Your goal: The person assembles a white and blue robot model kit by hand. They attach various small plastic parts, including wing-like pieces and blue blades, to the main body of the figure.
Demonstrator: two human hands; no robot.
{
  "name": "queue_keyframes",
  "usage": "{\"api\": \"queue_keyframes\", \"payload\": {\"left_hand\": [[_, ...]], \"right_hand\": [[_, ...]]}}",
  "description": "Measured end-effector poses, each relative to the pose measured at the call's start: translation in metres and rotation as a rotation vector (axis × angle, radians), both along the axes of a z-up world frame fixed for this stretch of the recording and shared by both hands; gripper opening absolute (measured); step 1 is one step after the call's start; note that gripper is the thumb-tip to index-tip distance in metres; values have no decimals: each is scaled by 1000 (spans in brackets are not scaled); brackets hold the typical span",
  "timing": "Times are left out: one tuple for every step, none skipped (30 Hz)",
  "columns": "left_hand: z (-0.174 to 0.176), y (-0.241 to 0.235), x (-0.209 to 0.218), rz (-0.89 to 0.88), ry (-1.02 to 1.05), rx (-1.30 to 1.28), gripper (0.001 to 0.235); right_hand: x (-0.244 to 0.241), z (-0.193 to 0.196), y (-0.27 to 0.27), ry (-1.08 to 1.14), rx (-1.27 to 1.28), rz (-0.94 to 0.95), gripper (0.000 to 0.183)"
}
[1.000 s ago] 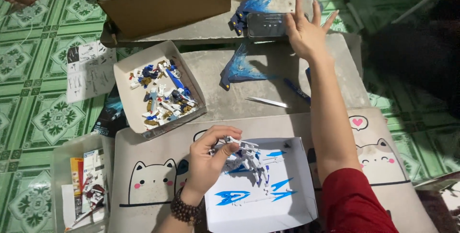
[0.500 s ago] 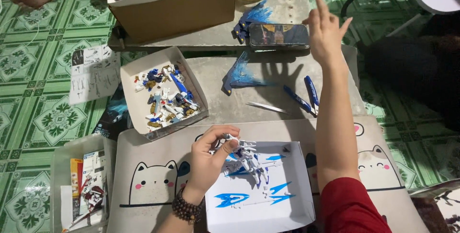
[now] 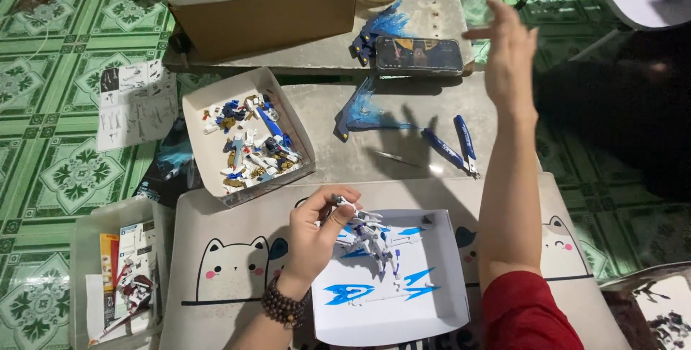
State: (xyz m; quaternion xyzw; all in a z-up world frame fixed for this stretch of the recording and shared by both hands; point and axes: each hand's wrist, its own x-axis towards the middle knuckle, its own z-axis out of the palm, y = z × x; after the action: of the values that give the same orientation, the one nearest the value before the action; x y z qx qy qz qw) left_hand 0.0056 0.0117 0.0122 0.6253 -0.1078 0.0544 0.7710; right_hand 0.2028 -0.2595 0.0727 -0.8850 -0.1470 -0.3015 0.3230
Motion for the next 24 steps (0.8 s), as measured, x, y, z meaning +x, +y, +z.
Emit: {"api": "queue_keyframes", "payload": {"left_hand": [[0,0,0,-2,1,0,11],[-1,-1,0,2,-10,13,12],[-1,-1,1,6,-25,28,12],[0,-1,1,5,-27,31,12],[1,-1,1,4,-14,12,11],[2,0,1,2,-2,-8,11],[3,-1,1,2,-1,-6,11],[3,0,2,-7,-18,-19,9],[3,0,2,-12,-33,-35,9],[2,0,2,-9,-31,-35,9],[1,0,2,-20,-18,-45,8],[1,0,2,-31,-5,-56,8],[0,1,3,-30,-3,-56,8],[0,2,4,-25,5,-56,8],[0,2,3,-21,16,-54,9],[-2,2,4,-20,21,-52,9],[-4,3,4,-12,23,-44,10],[-8,3,3,-4,26,-35,12],[-8,4,3,2,38,-34,12],[-8,4,2,13,51,-28,16],[-8,6,0,20,64,-18,21],[-11,7,-1,21,75,-15,21],[-12,7,0,-31,31,-51,21],[-12,7,0,-83,-12,-88,21]], "right_hand": [[6,-7,1,1,0,-2,66],[13,-15,1,142,-33,-51,74],[21,-22,3,280,-64,-98,83],[24,-30,2,279,-61,-99,83],[27,-39,2,345,-76,-102,69],[30,-48,2,411,-90,-105,56],[32,-52,0,412,-88,-105,56],[34,-55,-3,405,-118,-105,59],[36,-59,-4,399,-151,-103,62],[29,-46,-1,401,-151,-100,62],[23,-33,3,362,-78,-95,66],[16,-19,7,324,-4,-91,69],[5,-7,10,326,-4,-90,69],[-7,5,14,184,15,25,65],[-19,18,17,45,35,138,61],[-36,29,21,50,37,138,61],[-55,41,26,-21,107,302,57],[-74,51,31,-94,180,465,54],[-92,55,34,-82,184,470,54],[-111,58,37,-48,165,588,48],[-131,62,39,-18,149,702,44],[-152,61,40,-8,157,702,44],[-173,63,40,71,56,644,38],[-195,64,40,149,-44,584,36]]}}
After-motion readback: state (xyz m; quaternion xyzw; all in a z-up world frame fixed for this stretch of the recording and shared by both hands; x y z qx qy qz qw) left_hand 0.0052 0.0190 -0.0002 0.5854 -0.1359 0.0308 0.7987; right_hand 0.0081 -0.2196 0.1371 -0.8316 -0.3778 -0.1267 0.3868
